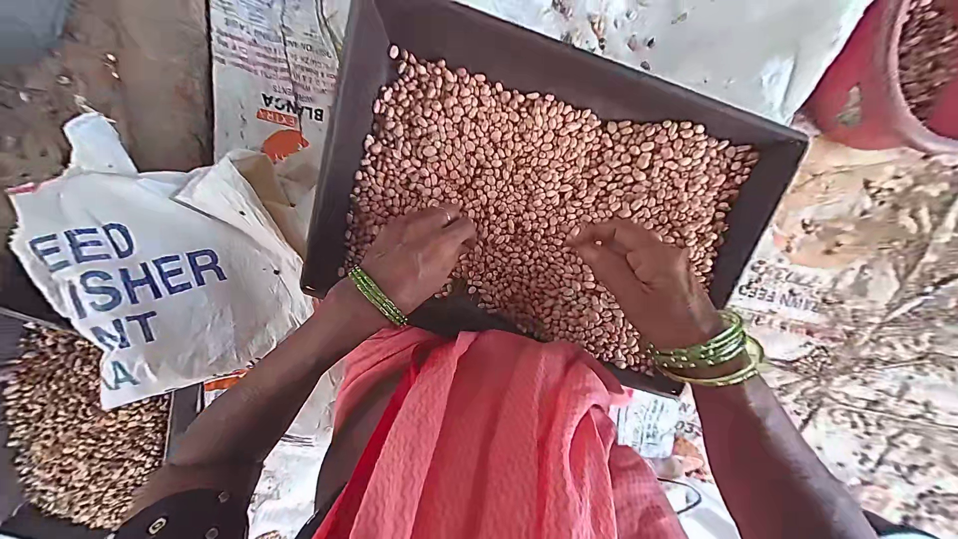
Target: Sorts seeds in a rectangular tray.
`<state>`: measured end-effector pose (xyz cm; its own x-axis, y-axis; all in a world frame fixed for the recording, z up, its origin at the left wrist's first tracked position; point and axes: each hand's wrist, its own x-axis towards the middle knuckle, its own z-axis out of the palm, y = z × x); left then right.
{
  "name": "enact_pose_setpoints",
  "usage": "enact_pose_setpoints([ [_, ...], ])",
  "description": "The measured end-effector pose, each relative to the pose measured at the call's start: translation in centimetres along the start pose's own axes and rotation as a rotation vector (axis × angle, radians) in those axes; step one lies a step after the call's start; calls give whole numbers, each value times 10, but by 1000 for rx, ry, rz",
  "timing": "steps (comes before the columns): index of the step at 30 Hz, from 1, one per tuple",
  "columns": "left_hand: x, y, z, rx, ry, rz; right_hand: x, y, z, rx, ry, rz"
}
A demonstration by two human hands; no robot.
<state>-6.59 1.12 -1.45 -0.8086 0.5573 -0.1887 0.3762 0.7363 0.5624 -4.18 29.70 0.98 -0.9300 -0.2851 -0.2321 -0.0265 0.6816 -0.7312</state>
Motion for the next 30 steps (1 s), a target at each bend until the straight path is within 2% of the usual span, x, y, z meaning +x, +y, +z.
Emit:
enact_pose_setpoints([
  [3, -8, -15, -7, 12, 24, -88, -5, 3, 8, 20, -19, -12],
  [8, -16, -21, 16, 105, 90, -30, -2, -5, 19, 27, -39, -14],
  [11, -16, -19, 18, 169, 68, -78, -2, -5, 19, 31, -31, -38],
  [17, -12, -25, 19, 229, 55, 8, -5, 0, 16, 60, -49, -18],
  [20, -5, -15, 12, 155, 106, 58, -5, -7, 18, 362, -72, 74],
  [24, 1, 31, -8, -168, 190, 247, -4, -18, 26, 927, -194, 362],
  [26, 3, 34, -3, -193, 106, 286, -6, -15, 22, 1024, -213, 404],
  [30, 6, 20, 38, -71, -191, 381, -14, -6, 5, 1046, -43, 363],
])
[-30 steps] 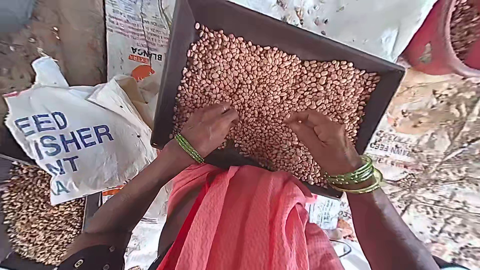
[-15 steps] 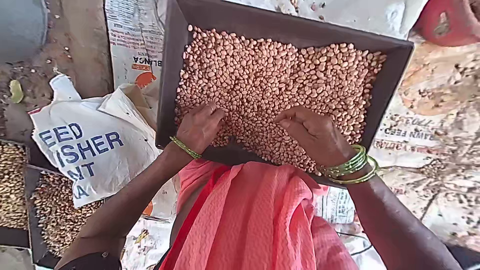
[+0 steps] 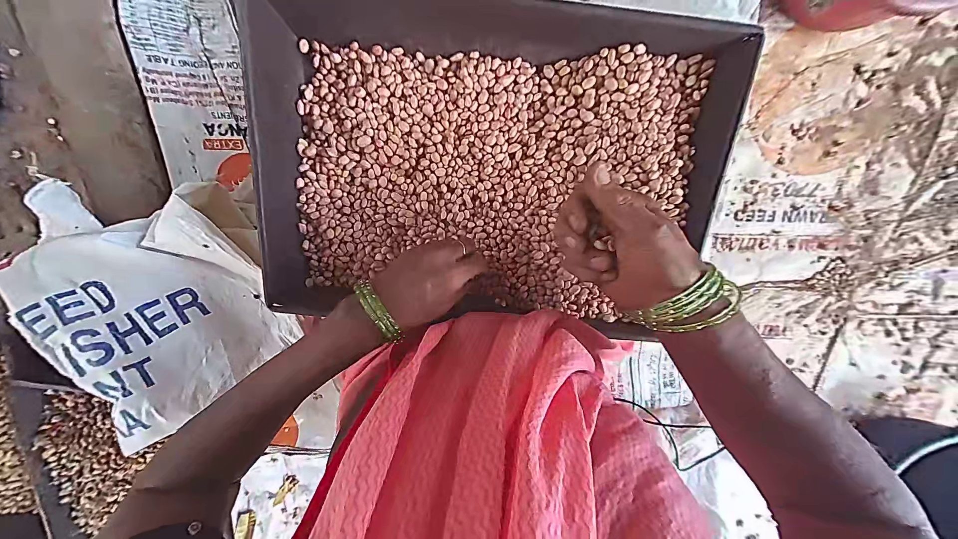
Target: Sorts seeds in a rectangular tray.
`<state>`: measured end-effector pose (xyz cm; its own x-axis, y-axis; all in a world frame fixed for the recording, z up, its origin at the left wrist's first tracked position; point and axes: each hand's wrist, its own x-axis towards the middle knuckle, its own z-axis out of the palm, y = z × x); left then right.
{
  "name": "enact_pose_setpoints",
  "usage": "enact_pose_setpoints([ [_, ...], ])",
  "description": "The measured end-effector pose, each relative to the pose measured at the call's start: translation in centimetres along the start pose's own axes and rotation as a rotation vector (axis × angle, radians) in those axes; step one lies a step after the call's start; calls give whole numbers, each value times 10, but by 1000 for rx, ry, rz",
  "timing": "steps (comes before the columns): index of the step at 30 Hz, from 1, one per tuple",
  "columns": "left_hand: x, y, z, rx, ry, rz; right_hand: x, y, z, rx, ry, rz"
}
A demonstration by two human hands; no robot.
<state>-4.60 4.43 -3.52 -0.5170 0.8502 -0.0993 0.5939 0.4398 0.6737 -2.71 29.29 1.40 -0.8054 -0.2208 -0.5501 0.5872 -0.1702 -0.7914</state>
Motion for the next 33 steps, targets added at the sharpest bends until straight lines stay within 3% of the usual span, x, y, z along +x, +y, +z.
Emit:
enact_pose_setpoints([
  [5, 14, 2, 10, 168, -149, 26, -9, 0, -11, -2, -1, -63],
  [9, 14, 1, 0, 174, -167, -88, -10, 1, -9, -87, 2, -89],
  [16, 13, 4, 1, 214, -171, -32, -9, 4, -5, -144, -4, -123],
  [20, 21, 9, -7, 228, -284, -72, -10, 5, -8, -136, -22, -150],
  [23, 18, 4, -4, 215, -221, -103, -9, 11, -6, -202, -25, -176],
  [28, -25, -16, -42, 45, 152, -391, -6, 22, 1, -837, -19, -323],
  [31, -53, -23, -62, 34, 313, -450, 4, 30, 17, -1272, -50, -442],
  [33, -64, -21, -69, 52, 371, -459, 10, 33, 28, -1502, -119, -431],
])
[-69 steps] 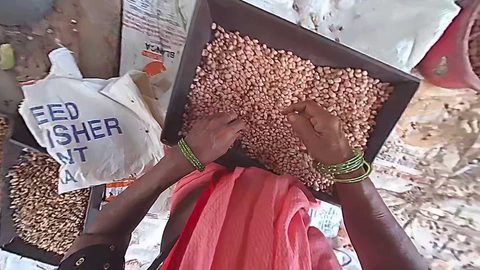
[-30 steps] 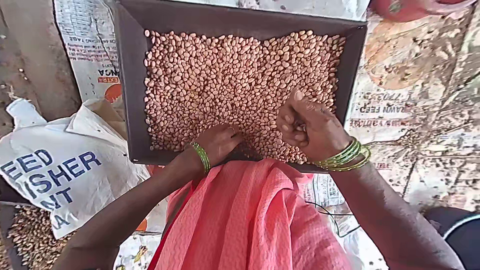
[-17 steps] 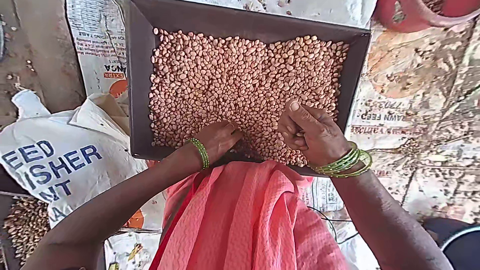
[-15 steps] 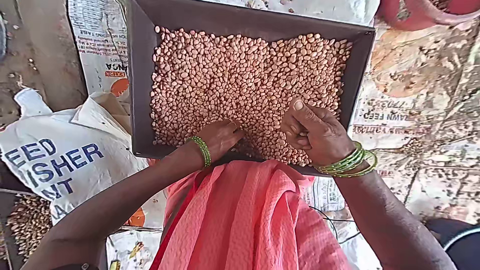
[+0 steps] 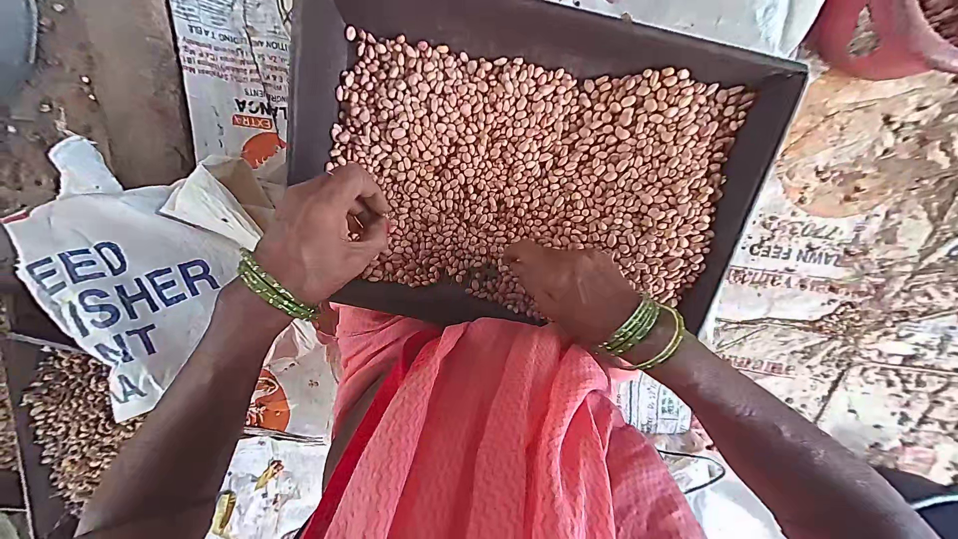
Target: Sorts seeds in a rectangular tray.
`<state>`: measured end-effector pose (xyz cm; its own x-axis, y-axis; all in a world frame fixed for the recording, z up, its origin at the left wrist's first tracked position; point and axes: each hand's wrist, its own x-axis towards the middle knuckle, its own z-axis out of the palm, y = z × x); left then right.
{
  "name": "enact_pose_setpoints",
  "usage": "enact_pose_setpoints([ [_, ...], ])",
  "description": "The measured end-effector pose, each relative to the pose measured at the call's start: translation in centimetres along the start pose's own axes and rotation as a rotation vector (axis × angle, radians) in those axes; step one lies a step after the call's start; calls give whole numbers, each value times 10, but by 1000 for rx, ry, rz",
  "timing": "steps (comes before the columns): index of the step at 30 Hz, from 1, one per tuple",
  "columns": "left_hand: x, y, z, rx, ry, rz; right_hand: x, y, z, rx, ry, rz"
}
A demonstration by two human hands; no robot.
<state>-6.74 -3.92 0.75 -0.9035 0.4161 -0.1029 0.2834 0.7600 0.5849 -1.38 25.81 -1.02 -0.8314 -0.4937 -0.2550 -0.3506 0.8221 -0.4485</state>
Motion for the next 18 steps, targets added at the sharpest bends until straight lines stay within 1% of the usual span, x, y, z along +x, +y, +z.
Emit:
enact_pose_setpoints([
  [2, -6, 0, -4, 8, 41, 12, 9, -10, -5, -171, -207, 0],
  [3, -8, 0, -5, 5, 53, 25, 12, -14, -6, -226, -285, -3],
  [4, -10, -1, -5, 0, 64, 42, 15, -18, -6, -269, -324, -1],
  [7, -13, -2, -2, 1, 83, 88, 15, -20, 9, -364, -185, -58],
  [10, -10, -2, 3, -21, 29, 84, 14, -12, 21, -418, -8, -150],
  [11, -8, 0, 6, -27, -2, 80, 15, -10, 21, -402, 3, -149],
  [12, -5, 4, 9, -32, -30, 83, 17, -11, 16, -345, -45, -100],
  [13, -3, 8, 12, -40, -54, 94, 21, -12, 6, -220, -135, -3],
  [14, 1, 14, 14, -54, -67, 114, 24, -9, -4, -32, -163, 70],
  [15, 3, 20, 16, -82, -60, 151, 25, -2, -11, 231, -102, 102],
  [16, 5, 27, 16, -127, -40, 199, 23, 3, -15, 569, -79, 151],
  [17, 6, 35, 16, -190, -17, 258, 22, 3, -17, 941, -103, 215],
  [18, 8, 43, 14, -258, 0, 324, 21, 3, -20, 1221, -159, 273],
])
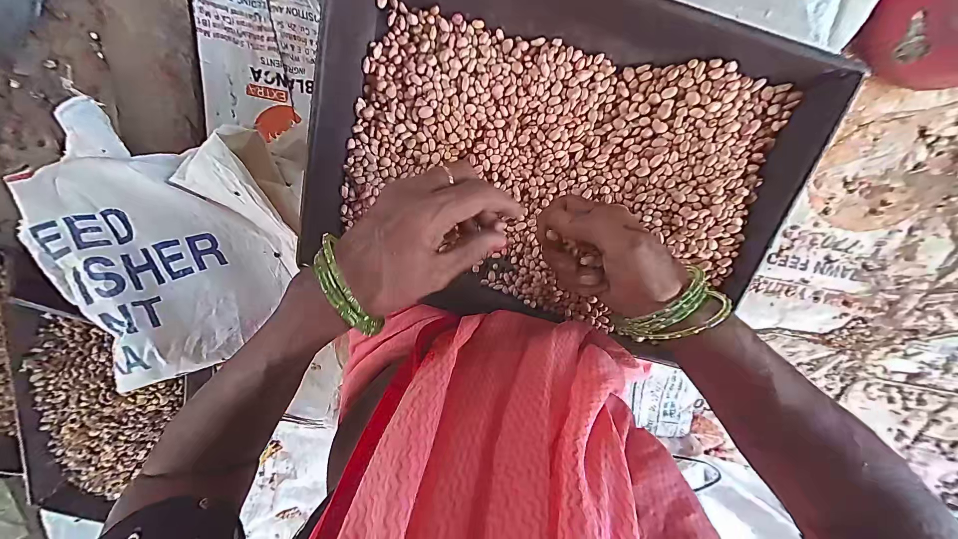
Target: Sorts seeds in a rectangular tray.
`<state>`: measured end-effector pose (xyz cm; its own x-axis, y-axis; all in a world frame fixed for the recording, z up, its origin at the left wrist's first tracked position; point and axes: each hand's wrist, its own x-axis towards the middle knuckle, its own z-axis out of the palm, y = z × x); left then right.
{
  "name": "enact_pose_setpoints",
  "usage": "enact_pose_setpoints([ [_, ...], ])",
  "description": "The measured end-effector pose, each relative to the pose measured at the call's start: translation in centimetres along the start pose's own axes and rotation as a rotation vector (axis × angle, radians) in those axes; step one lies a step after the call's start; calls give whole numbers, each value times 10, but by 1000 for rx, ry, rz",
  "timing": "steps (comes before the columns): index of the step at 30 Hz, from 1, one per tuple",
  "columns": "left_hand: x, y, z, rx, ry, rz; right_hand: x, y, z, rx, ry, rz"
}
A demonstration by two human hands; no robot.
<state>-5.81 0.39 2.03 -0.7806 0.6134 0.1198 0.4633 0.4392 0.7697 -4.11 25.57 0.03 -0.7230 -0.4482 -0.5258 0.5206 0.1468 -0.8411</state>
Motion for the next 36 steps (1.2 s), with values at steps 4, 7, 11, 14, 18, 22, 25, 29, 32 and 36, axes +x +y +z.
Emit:
enact_pose_setpoints([
  [4, 3, 0, 2, 52, -111, 2, -5, 2, 3, 295, -43, 144],
  [7, -6, -31, 23, 196, -345, -24, -12, 9, 6, 228, 41, 62],
  [11, -10, -46, 41, 343, -454, 62, -36, 17, 1, -478, 132, -163],
  [14, -9, -45, 40, 396, -462, 120, -44, 25, 6, -1055, 63, -315],
  [18, -7, -50, 39, 441, -437, 215, -41, 21, 13, -1438, -195, -317],
  [22, -5, -52, 26, 380, -322, 37, -26, 20, 14, -1578, -360, -305],
  [25, -10, -51, -3, 307, -168, -189, -20, 12, 16, -1532, -433, -198],
  [29, -21, -42, -23, 256, -14, -236, -19, -9, 4, -917, -253, -12],
  [32, -17, -6, -5, 77, 99, -16, -20, 8, -8, 60, -183, 65],
  [36, 5, 16, 28, -64, 66, 99, -24, 21, -3, 423, -151, 173],
])
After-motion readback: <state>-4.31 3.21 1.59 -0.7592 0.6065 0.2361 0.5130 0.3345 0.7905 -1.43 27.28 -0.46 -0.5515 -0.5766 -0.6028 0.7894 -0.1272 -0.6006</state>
